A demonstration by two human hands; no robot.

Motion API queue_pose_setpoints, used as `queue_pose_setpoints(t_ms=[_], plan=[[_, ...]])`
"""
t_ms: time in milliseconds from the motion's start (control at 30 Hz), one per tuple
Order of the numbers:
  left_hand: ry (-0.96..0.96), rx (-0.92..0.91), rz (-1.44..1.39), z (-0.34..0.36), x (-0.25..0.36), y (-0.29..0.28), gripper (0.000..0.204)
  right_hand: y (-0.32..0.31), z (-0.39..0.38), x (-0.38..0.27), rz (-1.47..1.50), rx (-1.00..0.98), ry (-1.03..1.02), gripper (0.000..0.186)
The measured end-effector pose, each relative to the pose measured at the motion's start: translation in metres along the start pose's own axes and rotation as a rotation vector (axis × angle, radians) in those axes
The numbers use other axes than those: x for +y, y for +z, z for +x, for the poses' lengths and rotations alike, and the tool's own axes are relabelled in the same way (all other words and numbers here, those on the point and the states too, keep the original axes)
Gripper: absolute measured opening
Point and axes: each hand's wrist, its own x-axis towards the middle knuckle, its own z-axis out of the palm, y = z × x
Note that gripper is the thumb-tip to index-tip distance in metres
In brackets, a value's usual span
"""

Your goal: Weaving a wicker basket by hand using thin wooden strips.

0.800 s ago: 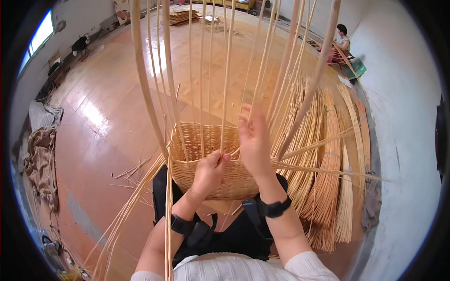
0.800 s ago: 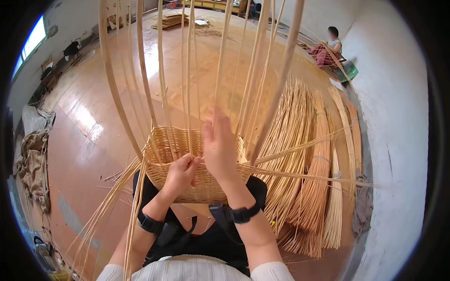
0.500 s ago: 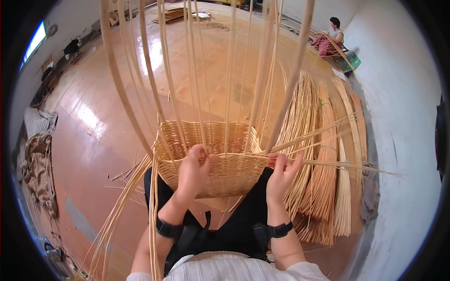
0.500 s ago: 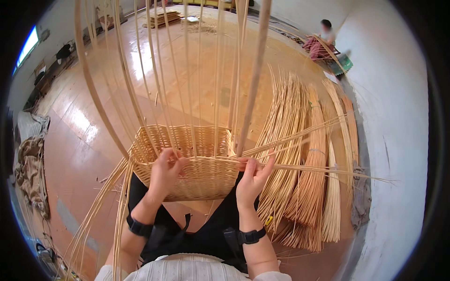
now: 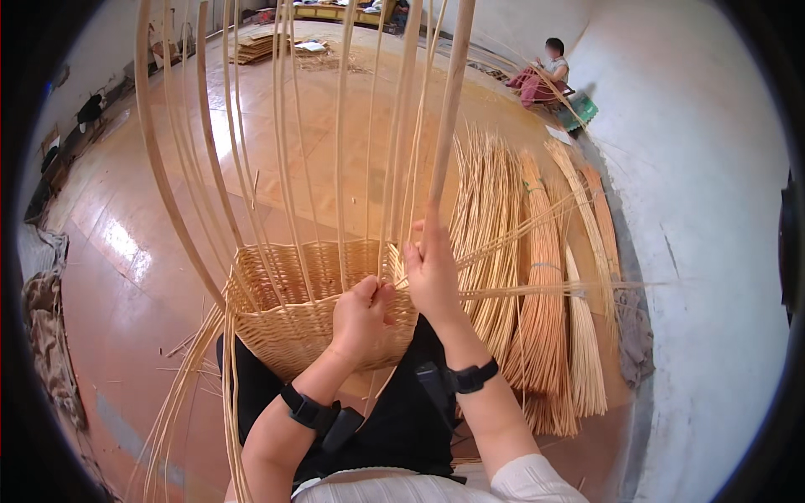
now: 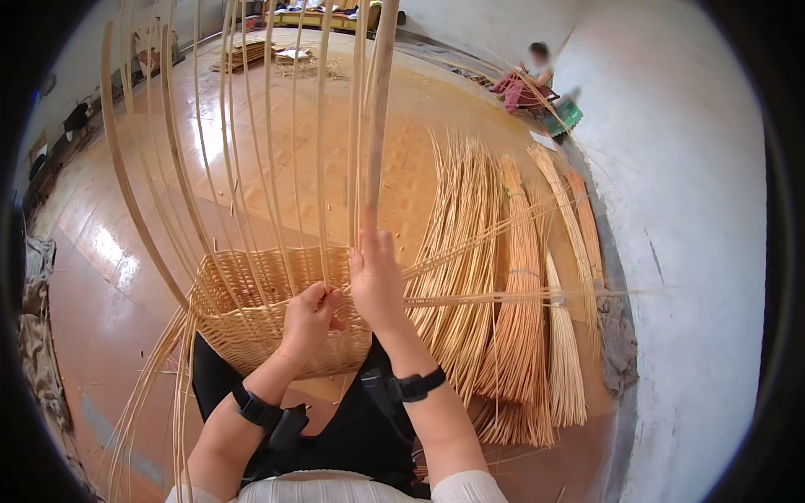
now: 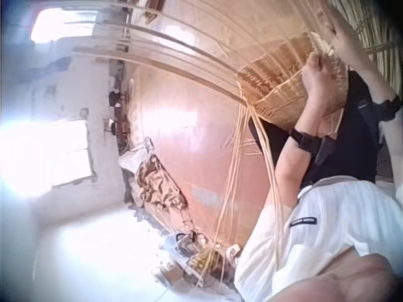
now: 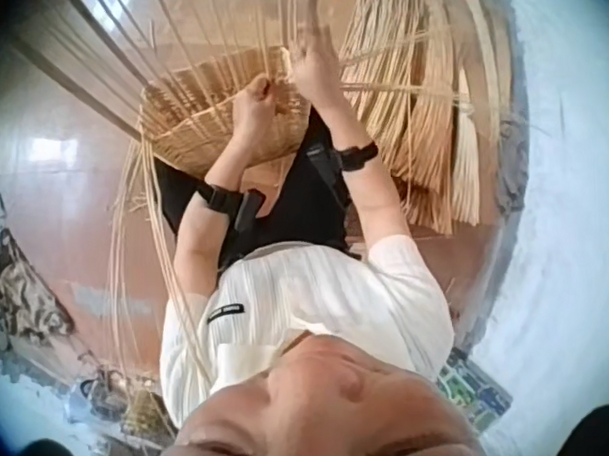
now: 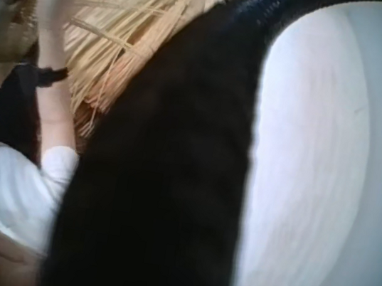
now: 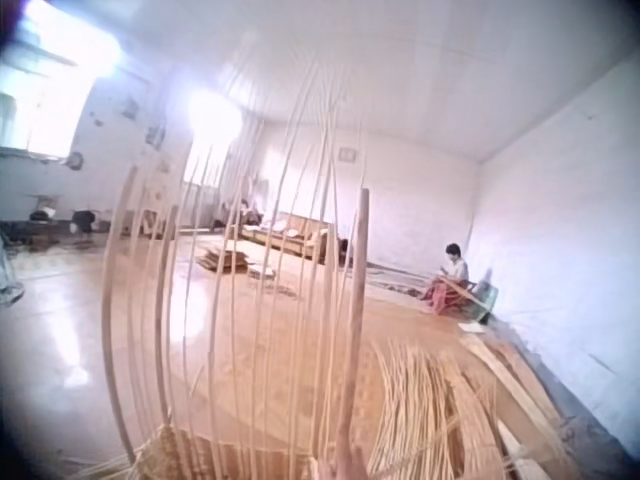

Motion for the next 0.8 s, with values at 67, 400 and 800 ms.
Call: queue_pose_setpoints(t_ms=[67, 400, 800], plan=[[-0.022, 0.002, 0.051, 0.007, -0.003, -0.002, 0.018, -0.014, -0.002, 0.009, 0.314, -0.049, 0.232, 0.039], [0.136, -0.127, 0.123, 0.029, 0.068, -0.040, 0.016, -0.052, -0.033, 0.066, -0.640, -0.105, -0.412, 0.033], [0.122, -0.058, -0.085, -0.052, -0.063, -0.127, 0.020, -0.045, -0.031, 0.081, -0.421, -0.306, -0.424, 0.040]])
